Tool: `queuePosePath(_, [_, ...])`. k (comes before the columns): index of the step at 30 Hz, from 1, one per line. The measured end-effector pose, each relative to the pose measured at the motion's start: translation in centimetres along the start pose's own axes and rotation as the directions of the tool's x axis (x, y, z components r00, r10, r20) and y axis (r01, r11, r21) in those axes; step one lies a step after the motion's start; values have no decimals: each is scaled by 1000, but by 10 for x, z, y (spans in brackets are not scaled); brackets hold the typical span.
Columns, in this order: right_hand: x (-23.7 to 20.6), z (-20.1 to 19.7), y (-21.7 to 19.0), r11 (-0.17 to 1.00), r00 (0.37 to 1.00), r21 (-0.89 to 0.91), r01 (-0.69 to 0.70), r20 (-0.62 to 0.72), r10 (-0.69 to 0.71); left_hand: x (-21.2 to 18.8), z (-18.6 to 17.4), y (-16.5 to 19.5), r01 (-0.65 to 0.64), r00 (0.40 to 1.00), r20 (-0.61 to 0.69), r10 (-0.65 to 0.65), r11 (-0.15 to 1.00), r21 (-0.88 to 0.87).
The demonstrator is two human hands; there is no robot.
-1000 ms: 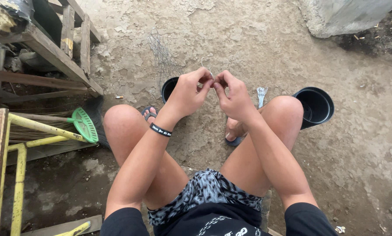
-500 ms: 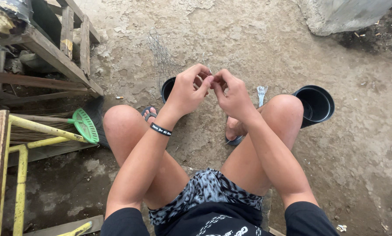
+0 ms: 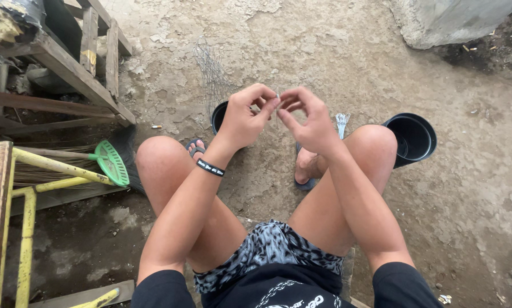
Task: The person sits on the ground and repeatedly threads metal wire through holes in a black plastic pot, then twists the wire ends to secure them. The person uses pliers to cut and bend the wire as needed.
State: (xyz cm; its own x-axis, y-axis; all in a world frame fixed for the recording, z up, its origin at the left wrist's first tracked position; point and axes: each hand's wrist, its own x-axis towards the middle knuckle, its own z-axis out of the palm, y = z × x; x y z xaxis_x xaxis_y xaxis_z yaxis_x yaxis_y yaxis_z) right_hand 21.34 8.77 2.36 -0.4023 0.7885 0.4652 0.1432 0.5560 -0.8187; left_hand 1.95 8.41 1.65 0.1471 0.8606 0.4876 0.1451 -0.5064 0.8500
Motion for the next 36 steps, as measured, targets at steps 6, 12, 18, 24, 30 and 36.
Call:
queuePosePath(6, [13, -18, 9, 975, 999, 221, -14, 38, 5, 2, 20, -3, -2, 1000, -6, 2, 998, -55])
queuePosePath(12, [12, -31, 18, 970, 999, 245, -13, 48, 2, 2, 25, 0, -73, 995, -63, 71, 997, -30])
queuePosePath(18, [8, -27, 18, 984, 999, 178, 25, -42, -18, -1, 39, 0, -187, 970, -154, 189, 982, 25])
queuePosePath(24, [10, -23, 17, 984, 996, 175, -30, -77, 44, 1, 38, -4, -174, 972, -162, 169, 985, -18])
queuePosePath(30, [13, -28, 22, 977, 1000, 212, 18, -15, -15, 1, 41, -15, -102, 992, -93, 85, 977, -190])
queuePosePath(36, [12, -36, 25, 961, 996, 274, 40, 68, -61, -3, 47, -31, -21, 999, 17, 34, 862, -507])
